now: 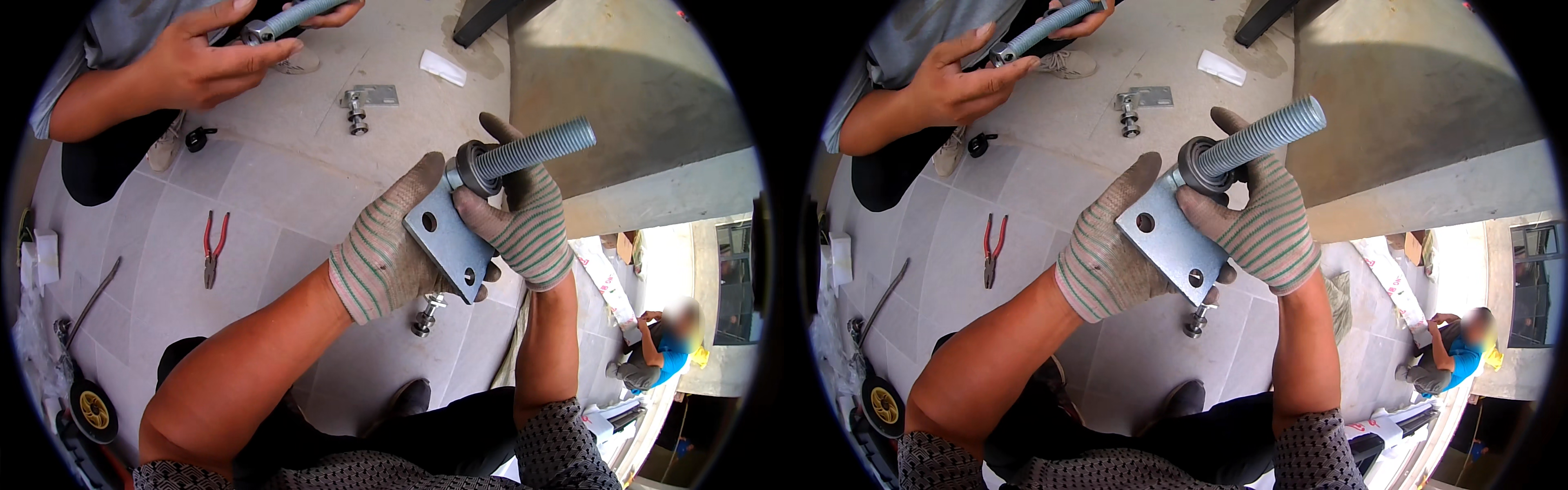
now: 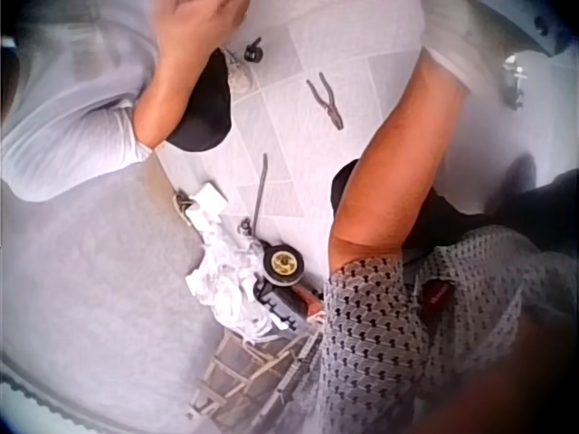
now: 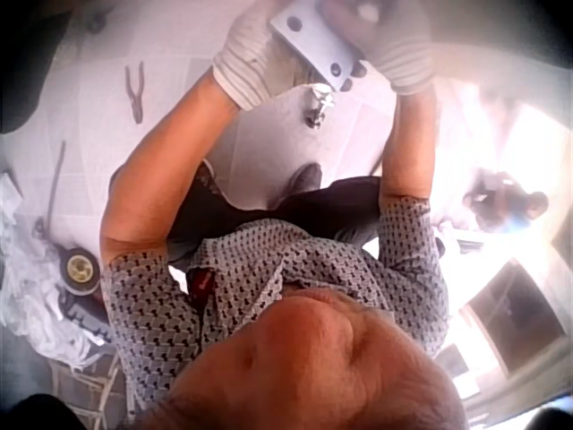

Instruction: The person sits on the floor and assembles metal hardware components, including threaded rods, nuts, washers, and metal plates. They thread nuts onto rods, place washers, and attach plates to the rods, creating several assembled units. Another person is visible in the background working on similar tasks.

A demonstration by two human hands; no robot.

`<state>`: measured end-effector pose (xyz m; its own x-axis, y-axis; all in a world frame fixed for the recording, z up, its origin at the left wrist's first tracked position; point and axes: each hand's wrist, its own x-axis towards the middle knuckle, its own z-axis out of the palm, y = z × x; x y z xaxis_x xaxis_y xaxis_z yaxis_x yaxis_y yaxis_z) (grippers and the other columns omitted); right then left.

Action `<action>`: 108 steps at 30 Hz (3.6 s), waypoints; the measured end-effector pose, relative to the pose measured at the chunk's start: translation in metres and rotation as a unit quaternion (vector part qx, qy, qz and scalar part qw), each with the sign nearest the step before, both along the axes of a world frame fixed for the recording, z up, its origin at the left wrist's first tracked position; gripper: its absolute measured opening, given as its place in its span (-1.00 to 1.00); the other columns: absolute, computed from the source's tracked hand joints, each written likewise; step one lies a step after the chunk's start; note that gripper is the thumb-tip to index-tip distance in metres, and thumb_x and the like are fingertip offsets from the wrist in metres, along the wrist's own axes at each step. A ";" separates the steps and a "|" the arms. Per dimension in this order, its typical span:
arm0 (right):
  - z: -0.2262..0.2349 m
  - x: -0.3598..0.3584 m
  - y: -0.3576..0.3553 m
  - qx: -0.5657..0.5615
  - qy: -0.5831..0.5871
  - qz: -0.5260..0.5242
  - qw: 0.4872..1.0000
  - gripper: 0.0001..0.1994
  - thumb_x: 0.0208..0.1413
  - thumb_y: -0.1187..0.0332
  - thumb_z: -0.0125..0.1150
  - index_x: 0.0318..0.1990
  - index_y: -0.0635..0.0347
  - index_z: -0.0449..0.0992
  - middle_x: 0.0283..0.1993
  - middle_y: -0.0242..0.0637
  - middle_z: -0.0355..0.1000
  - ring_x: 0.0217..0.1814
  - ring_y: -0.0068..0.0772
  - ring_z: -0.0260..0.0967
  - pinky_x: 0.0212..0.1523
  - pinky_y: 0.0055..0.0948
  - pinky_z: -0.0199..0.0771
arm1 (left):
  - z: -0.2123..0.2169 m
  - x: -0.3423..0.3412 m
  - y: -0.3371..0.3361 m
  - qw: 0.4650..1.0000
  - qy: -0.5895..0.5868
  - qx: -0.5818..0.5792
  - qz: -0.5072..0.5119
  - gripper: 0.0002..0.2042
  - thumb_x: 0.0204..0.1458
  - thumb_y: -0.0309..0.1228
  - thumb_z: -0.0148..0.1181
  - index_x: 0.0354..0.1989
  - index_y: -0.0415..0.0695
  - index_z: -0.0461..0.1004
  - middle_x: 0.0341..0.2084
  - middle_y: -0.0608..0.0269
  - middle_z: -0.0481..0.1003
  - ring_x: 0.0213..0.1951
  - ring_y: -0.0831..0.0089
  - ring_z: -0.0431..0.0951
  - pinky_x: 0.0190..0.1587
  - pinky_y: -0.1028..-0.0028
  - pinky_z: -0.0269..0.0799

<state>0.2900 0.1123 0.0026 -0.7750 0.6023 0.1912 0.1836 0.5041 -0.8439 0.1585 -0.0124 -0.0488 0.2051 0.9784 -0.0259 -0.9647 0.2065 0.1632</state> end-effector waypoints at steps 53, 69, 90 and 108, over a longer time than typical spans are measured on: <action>0.013 0.008 0.007 0.062 -0.052 0.019 0.997 -0.05 -0.15 0.16 0.67 0.42 0.26 0.33 0.01 -0.22 0.60 0.06 -0.32 0.54 0.16 -0.30 0.53 | -0.003 -0.004 -0.005 1.000 0.017 0.006 -0.013 -0.25 0.25 0.25 0.00 0.33 -0.20 0.33 -0.02 -0.28 0.52 -0.14 -0.27 0.66 -0.19 -0.12 0.68; 0.019 -0.006 -0.011 0.046 -0.137 -0.037 0.989 -0.23 0.01 0.24 0.55 0.38 0.27 0.37 0.12 -0.21 0.54 0.20 -0.36 0.46 0.30 -0.27 0.42 | 0.003 -0.001 -0.006 0.999 0.036 -0.002 0.011 -0.29 0.24 0.22 0.05 0.30 -0.16 0.33 0.02 -0.06 0.49 -0.15 -0.06 0.63 -0.21 -0.01 0.65; 0.017 -0.001 -0.012 -0.033 -0.067 0.017 0.997 -0.11 0.00 0.15 0.54 0.46 0.28 0.25 0.09 -0.30 0.45 0.24 -0.31 0.41 0.42 -0.21 0.28 | 0.005 0.000 -0.009 0.999 0.041 -0.004 0.019 -0.26 0.28 0.23 -0.01 0.33 -0.23 0.31 0.02 -0.17 0.52 -0.20 -0.21 0.67 -0.26 -0.04 0.67; 0.020 -0.004 -0.016 -0.030 -0.080 -0.008 0.996 -0.14 0.02 0.14 0.51 0.44 0.32 0.26 0.15 -0.23 0.48 0.27 -0.34 0.39 0.41 -0.24 0.29 | 0.007 -0.002 -0.012 0.999 0.041 0.021 0.025 -0.36 0.20 0.21 0.17 0.19 -0.08 0.41 -0.07 0.14 0.50 -0.17 0.26 0.62 -0.20 0.16 0.67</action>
